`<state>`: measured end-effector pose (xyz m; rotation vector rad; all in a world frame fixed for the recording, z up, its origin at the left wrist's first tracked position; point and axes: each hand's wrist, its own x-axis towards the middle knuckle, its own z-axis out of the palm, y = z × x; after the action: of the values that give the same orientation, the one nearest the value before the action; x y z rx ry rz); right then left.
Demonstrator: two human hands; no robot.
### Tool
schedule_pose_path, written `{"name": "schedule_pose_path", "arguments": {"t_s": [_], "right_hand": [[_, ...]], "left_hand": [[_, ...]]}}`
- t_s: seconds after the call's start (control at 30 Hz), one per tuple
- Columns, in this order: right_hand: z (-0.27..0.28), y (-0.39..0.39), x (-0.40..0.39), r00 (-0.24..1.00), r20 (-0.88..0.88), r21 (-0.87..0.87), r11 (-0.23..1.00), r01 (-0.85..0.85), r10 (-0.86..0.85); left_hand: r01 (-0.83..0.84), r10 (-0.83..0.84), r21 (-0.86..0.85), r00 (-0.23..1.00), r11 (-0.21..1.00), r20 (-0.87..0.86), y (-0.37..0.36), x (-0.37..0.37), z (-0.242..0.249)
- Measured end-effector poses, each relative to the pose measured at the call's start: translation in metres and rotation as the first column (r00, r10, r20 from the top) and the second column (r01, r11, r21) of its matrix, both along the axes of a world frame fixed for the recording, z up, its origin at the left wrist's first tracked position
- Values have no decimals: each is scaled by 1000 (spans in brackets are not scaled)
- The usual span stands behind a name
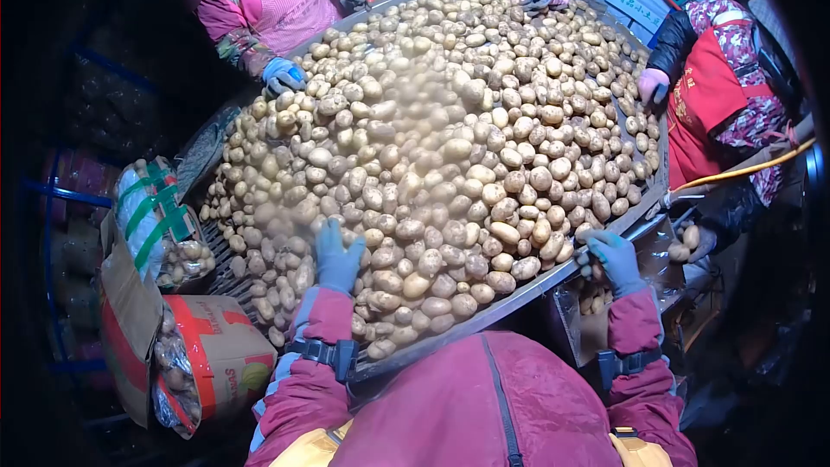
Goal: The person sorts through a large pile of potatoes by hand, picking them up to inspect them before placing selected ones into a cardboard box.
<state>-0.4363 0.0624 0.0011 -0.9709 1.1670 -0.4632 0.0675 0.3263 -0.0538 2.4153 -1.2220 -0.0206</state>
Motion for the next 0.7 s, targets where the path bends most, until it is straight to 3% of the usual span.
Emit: {"name": "schedule_pose_path", "arguments": {"t_s": [0.03, 0.1, 0.17, 0.2, 0.23, 0.3, 0.37, 0.43, 0.53, 0.63, 0.67, 0.7], "right_hand": [[4, -5, 22, 999, 30, -6, 1000, 10, -10], [31, -10, 80, 989, 137, 83, 996, 35, -47], [8, -16, 125, 977, 103, -109, 978, -176, 187], [6, -24, 149, 959, -6, -354, 896, -268, 284], [7, -33, 174, 928, -136, -561, 745, -360, 346], [29, -62, 222, 951, -201, -530, 791, -306, 234], [33, -100, 264, 923, -357, -621, 702, -350, 144], [-17, -153, 300, 918, -393, -808, 457, -371, 51], [-36, -186, 349, 842, -535, -794, 382, -474, -68], [-19, -178, 366, 645, -763, -566, 449, -692, 33], [-34, -178, 369, 623, -779, -594, 399, -699, -69], [-40, -184, 370, 678, -733, -563, 508, -652, 58]], "left_hand": [[-15, 25, 131, 997, 991, -70, -8, -9, 10], [-13, 27, 181, 997, 983, -73, -18, -21, 17], [-15, 25, 186, 998, 982, -54, -24, -33, 28], [22, -30, 196, 999, 980, 40, -25, -37, 33], [9, 1, 242, 999, 970, -42, -29, -41, 45], [42, -22, 151, 991, 988, -134, -30, -40, 46], [42, -14, 228, 992, 973, -125, -32, -39, 55], [41, -9, 239, 991, 970, -133, -34, -37, 58], [8, 30, 264, 990, 965, -138, -37, -35, 57], [-2, 39, 294, 992, 956, -122, -39, -32, 56], [0, 35, 295, 993, 955, -113, -39, -31, 56], [2, 31, 297, 994, 955, -106, -39, -31, 55]]}}
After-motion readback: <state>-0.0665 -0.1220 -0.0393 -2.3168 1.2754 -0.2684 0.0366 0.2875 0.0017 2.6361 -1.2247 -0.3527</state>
